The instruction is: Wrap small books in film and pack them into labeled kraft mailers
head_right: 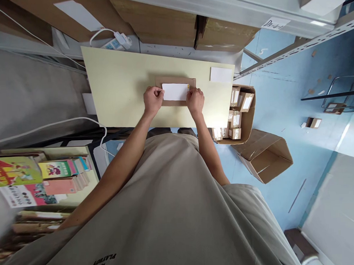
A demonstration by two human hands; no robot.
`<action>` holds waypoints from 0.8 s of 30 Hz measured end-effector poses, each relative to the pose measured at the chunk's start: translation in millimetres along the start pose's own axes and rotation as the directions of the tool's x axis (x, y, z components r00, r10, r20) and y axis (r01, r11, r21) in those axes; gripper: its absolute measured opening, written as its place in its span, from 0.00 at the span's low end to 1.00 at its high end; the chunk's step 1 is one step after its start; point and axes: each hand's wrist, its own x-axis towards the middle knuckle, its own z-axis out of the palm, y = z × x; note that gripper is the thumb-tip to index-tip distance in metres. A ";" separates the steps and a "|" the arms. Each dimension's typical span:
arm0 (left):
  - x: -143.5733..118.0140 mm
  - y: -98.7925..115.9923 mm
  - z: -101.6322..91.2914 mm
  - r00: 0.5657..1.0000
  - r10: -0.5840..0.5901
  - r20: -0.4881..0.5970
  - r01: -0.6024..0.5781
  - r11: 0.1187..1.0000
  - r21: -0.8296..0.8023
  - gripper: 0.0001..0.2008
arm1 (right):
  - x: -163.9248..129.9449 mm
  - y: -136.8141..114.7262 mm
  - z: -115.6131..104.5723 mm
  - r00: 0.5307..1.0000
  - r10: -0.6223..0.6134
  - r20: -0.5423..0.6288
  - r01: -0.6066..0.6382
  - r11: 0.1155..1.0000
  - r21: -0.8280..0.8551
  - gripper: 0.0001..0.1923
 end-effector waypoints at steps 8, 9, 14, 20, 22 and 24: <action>-3.8 9.4 13.6 0.986 -0.129 -0.109 0.124 0.991 -0.052 0.05 | -0.7 -11.3 -0.9 0.994 0.094 -0.057 -0.093 0.996 0.012 0.10; -2.4 9.6 11.7 0.983 -0.150 -0.107 0.143 0.987 -0.068 0.09 | 0.6 -10.3 -2.7 0.992 0.103 -0.066 -0.101 0.995 0.026 0.09; -3.4 22.9 3.6 0.996 -0.067 -0.065 0.072 0.994 0.080 0.16 | 1.4 -23.2 -11.7 0.984 0.162 -0.077 -0.165 0.986 -0.032 0.04; -18.4 53.6 24.1 0.917 0.265 0.299 -0.337 0.915 0.224 0.31 | -26.9 -60.8 1.6 0.974 -0.200 0.102 0.213 0.968 -0.130 0.29; -20.5 54.2 22.3 0.896 0.277 0.348 -0.370 0.898 0.237 0.34 | -36.3 -60.2 4.6 0.951 -0.253 0.175 0.280 0.948 -0.150 0.33; -22.1 48.9 12.9 0.886 0.292 0.360 -0.393 0.885 0.249 0.35 | -43.0 -52.1 5.0 0.936 -0.288 0.203 0.326 0.926 -0.190 0.35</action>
